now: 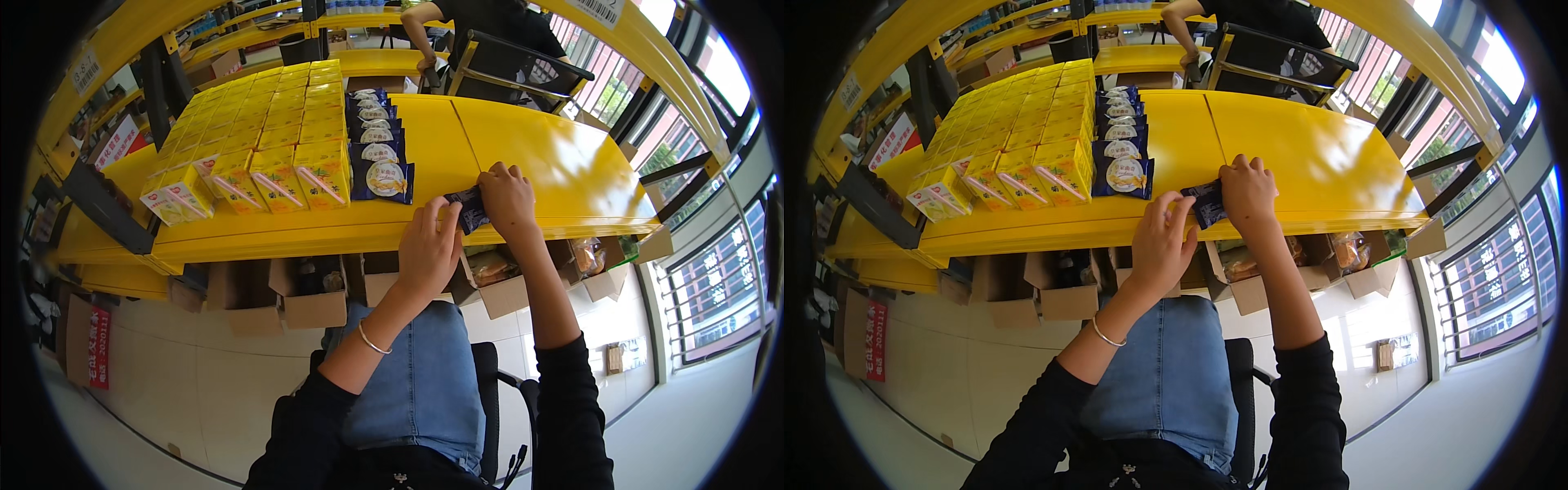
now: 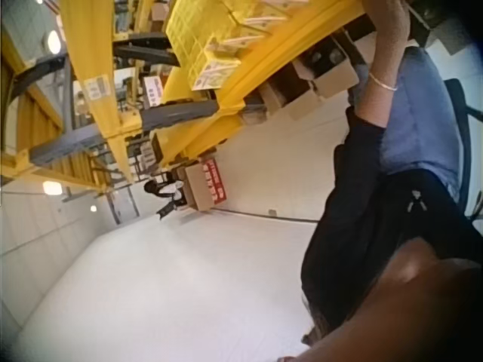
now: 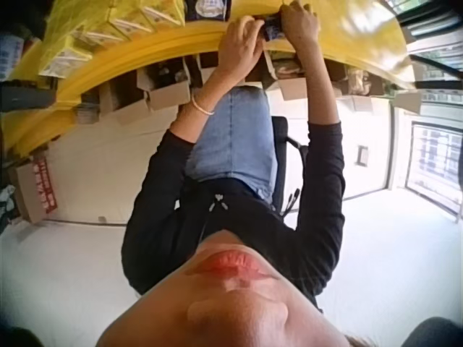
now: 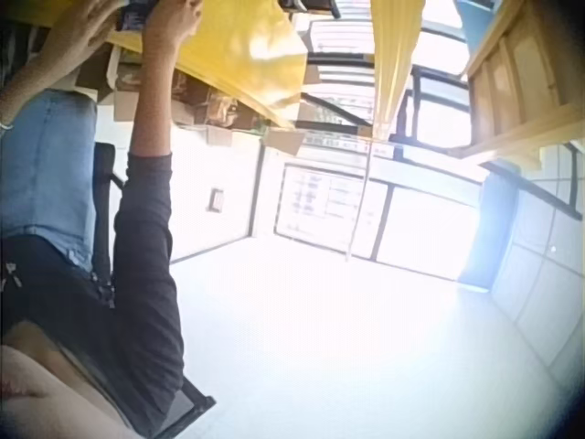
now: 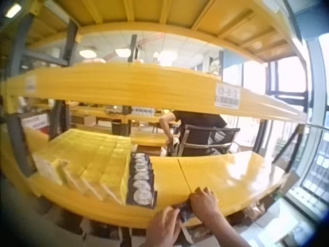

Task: The person wipes the surface of small blue snack packages with a pink cloth on a yellow table. They handle the packages one at a time, wiping each and placing them in a neat row. The person also briefly handles a small yellow box.

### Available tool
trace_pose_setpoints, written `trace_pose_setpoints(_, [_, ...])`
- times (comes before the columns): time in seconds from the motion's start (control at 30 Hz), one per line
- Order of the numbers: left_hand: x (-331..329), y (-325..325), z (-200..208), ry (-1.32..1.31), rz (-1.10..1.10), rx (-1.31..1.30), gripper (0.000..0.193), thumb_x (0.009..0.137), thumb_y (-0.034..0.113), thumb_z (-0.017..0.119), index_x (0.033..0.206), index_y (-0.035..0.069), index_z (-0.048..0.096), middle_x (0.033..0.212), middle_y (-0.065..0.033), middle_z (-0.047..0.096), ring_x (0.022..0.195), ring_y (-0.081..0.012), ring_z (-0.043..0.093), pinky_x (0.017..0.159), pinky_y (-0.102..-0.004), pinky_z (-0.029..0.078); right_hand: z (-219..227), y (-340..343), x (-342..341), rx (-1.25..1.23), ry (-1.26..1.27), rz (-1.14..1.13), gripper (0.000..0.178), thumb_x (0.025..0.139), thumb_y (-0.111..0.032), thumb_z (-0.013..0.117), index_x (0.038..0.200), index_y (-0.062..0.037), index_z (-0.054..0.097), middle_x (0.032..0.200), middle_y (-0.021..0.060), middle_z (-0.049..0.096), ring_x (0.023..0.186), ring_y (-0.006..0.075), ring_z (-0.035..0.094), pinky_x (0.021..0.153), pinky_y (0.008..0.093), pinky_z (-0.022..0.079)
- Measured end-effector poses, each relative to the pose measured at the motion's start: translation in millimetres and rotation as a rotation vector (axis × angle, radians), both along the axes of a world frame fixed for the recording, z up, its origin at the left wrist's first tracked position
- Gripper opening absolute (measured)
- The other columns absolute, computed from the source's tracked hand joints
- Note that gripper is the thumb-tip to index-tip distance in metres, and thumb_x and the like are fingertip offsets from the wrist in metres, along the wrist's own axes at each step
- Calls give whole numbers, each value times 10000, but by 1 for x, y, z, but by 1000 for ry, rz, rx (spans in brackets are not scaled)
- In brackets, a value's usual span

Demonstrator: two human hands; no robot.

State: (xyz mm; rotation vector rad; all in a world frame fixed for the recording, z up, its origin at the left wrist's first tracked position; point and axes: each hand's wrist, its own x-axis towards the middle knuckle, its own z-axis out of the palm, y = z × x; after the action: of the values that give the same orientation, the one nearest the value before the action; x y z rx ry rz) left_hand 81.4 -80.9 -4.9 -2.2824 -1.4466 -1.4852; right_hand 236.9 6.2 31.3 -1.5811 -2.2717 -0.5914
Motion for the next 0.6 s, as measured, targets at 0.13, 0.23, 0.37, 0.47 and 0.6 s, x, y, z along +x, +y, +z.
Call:
trace_pose_setpoints(0.13, [-17, 7, -23, 243, 4, 90, 382, 853, 183, 621, 1211, 54, 586, 1293, -84, 561, 1198, -256, 510, 982, -415, 379, -6, 3, 2, 44, 120, 9, 184, 811, -96, 589, 953, -135, 700, 1000, 63, 637, 957, 277, 596, 808, 382, 483])
trace_pose_setpoints(0.23, [-23, 11, -35, 296, 12, 92, 401, 846, 209, 627, 1222, 76, 591, 1304, -53, 576, 1238, -213, 491, 1003, -388, 357, 4, -9, -1, 136, 327, 90, 192, 843, -106, 596, 1009, -123, 691, 1038, 48, 651, 962, 270, 608, 826, 380, 488])
trace_pose_setpoints(0.37, [-21, 11, -40, 297, 66, 95, 434, 800, 205, 678, 1210, 93, 592, 1273, -38, 586, 1224, -201, 498, 999, -367, 348, 25, -44, -16, -6, 403, 365, 173, 864, -115, 620, 1029, -98, 670, 1062, 35, 661, 970, 256, 617, 836, 366, 497])
trace_pose_setpoints(0.47, [-17, 12, -41, 285, 82, 113, 451, 773, 194, 705, 1199, 103, 592, 1251, -31, 592, 1215, -193, 502, 987, -365, 345, 19, -52, -21, 31, 395, 399, 181, 850, -107, 634, 1025, -92, 673, 1062, 24, 663, 972, 245, 611, 835, 358, 501])
trace_pose_setpoints(0.6, [-15, 13, -41, 278, 94, 122, 444, 765, 189, 711, 1186, 105, 597, 1245, -29, 593, 1213, -192, 504, 973, -369, 346, 3, -48, -20, 24, 286, 486, 178, 841, -84, 633, 1014, -84, 675, 1073, 39, 658, 1004, 250, 592, 862, 370, 491])
